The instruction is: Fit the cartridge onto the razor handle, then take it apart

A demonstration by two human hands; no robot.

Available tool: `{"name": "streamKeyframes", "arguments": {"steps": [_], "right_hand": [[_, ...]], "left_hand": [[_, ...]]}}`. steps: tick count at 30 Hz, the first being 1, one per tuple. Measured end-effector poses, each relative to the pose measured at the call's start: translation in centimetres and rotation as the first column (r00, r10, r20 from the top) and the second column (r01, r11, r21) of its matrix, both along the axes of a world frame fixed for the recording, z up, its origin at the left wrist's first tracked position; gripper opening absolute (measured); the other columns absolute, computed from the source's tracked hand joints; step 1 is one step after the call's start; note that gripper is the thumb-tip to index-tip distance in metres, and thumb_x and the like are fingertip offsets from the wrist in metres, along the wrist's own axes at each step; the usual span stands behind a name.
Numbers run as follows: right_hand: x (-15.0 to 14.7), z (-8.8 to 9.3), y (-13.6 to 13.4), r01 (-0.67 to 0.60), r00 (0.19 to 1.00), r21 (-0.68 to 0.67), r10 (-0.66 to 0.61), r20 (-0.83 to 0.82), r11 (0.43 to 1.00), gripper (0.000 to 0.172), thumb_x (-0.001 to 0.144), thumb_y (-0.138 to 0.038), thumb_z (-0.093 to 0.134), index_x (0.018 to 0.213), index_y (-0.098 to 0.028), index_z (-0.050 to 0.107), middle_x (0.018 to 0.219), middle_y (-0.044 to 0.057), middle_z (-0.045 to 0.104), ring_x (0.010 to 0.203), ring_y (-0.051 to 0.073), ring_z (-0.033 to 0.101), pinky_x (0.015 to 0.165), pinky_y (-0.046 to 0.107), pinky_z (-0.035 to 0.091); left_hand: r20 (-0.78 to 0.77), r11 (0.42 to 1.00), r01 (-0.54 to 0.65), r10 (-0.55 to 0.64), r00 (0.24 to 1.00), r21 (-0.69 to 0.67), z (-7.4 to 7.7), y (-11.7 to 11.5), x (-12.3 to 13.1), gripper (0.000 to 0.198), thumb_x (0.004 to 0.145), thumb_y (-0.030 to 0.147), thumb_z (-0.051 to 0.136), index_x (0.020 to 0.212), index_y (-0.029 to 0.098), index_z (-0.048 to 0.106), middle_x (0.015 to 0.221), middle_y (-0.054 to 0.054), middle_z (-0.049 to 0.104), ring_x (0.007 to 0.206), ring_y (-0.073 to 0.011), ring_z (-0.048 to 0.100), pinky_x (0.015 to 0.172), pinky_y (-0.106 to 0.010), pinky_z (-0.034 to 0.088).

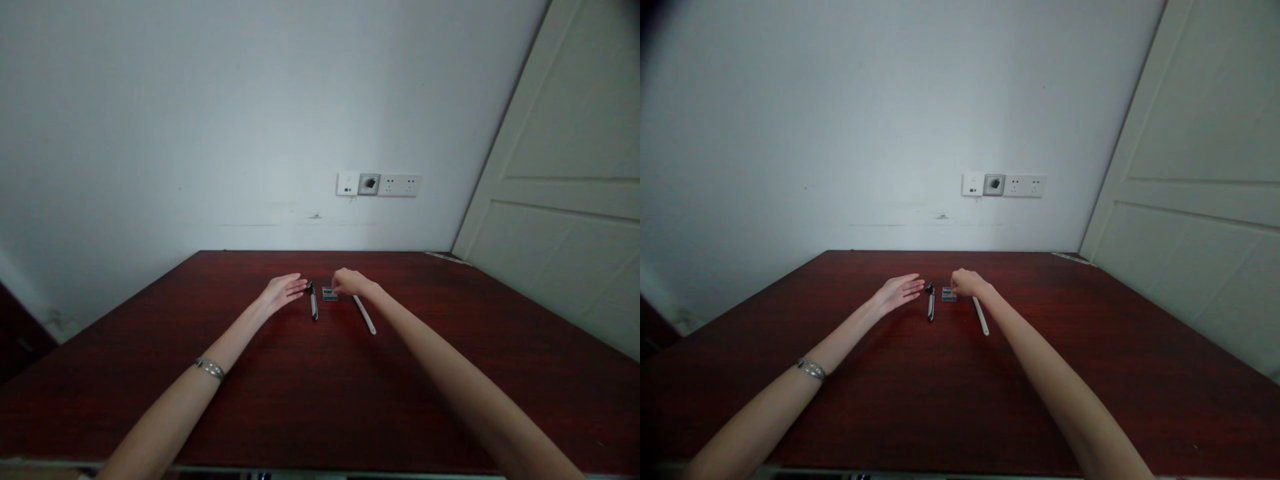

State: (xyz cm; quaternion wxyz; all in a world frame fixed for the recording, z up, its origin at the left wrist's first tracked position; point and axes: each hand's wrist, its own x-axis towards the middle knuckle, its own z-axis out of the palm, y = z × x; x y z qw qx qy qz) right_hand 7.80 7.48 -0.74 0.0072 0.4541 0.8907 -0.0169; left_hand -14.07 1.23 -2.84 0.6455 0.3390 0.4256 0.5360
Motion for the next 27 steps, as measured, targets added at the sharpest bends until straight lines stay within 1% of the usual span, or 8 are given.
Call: {"name": "streamKeyframes", "arguments": {"steps": [6, 15, 27], "right_hand": [[-0.51, 0.00, 0.14, -0.012, 1.000, -0.020, 0.013, 0.017, 1.000, 0.019, 0.070, -0.032, 0.064, 0.085, -0.022, 0.069, 0.089, 0.005, 0.068, 0.083, 0.018, 0.063, 0.065, 0.021, 0.043], [-0.33, 0.23, -0.10, -0.006, 1.000, -0.004, 0.006, 0.029, 1.000, 0.022, 0.070, -0.032, 0.064, 0.088, -0.022, 0.069, 0.094, 0.007, 0.067, 0.086, 0.019, 0.062, 0.067, 0.022, 0.043], [-0.25, -0.09, -0.07, -0.018, 1.000, 0.027, 0.018, 0.008, 0.999, 0.017, 0.070, -0.030, 0.064, 0.084, -0.022, 0.069, 0.089, 0.006, 0.068, 0.083, 0.018, 0.062, 0.066, 0.021, 0.042]], "left_hand": [[-0.011, 1.000, -0.001, 0.001, 1.000, 0.002, -0.20, 0.09, 0.04, 0.020, 0.071, 0.018, 0.064, 0.090, 0.012, 0.060, 0.089, -0.013, 0.068, 0.082, -0.0205, 0.065, 0.078, -0.034, 0.050], [-0.012, 1.000, -0.004, 0.004, 1.000, 0.002, -0.47, 0.25, -0.08, 0.021, 0.070, 0.018, 0.066, 0.090, 0.012, 0.060, 0.090, -0.014, 0.068, 0.082, -0.0209, 0.065, 0.077, -0.034, 0.051], [-0.014, 1.000, 0.002, -0.002, 1.000, -0.007, -0.82, 0.50, -0.19, 0.020, 0.071, 0.019, 0.065, 0.090, 0.012, 0.061, 0.086, -0.012, 0.069, 0.080, -0.0201, 0.066, 0.076, -0.033, 0.051]]}}
